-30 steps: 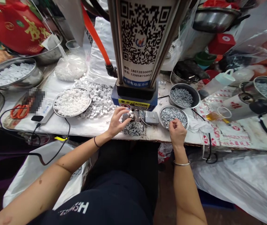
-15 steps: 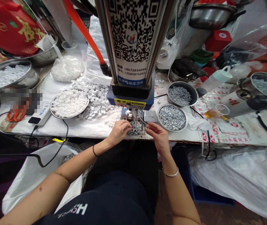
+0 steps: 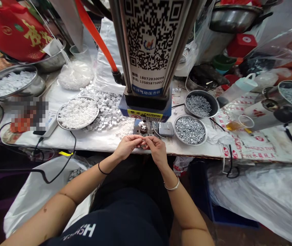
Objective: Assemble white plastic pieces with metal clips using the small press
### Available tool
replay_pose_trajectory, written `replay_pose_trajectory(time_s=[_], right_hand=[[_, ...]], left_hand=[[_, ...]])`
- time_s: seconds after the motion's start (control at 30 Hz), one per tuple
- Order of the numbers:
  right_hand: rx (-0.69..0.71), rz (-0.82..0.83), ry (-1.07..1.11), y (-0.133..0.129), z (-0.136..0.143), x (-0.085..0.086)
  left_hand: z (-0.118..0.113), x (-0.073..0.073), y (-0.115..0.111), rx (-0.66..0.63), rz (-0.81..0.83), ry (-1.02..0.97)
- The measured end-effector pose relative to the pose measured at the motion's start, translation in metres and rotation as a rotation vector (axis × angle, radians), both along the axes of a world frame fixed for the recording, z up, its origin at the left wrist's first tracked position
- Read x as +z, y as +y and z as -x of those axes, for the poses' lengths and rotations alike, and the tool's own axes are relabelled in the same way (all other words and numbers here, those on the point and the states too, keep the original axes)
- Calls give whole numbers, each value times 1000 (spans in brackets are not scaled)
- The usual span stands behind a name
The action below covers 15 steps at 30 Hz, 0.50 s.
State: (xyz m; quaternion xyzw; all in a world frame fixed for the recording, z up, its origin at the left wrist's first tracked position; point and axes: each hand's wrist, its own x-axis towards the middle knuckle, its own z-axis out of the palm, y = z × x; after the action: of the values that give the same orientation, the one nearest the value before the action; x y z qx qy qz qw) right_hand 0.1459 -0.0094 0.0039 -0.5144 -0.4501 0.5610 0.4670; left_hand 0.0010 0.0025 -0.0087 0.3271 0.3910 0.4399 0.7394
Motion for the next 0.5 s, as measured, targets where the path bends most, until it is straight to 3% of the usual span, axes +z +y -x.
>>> replay_pose_trajectory(time_s=[0.3,0.5], right_hand=[[16,-31,-217,3,-3,6],[54,-342,-626,2,-3,1]], left_hand=[[3,-3,2,25,-105,-10],[0,-5,5,-12,-86,-78]])
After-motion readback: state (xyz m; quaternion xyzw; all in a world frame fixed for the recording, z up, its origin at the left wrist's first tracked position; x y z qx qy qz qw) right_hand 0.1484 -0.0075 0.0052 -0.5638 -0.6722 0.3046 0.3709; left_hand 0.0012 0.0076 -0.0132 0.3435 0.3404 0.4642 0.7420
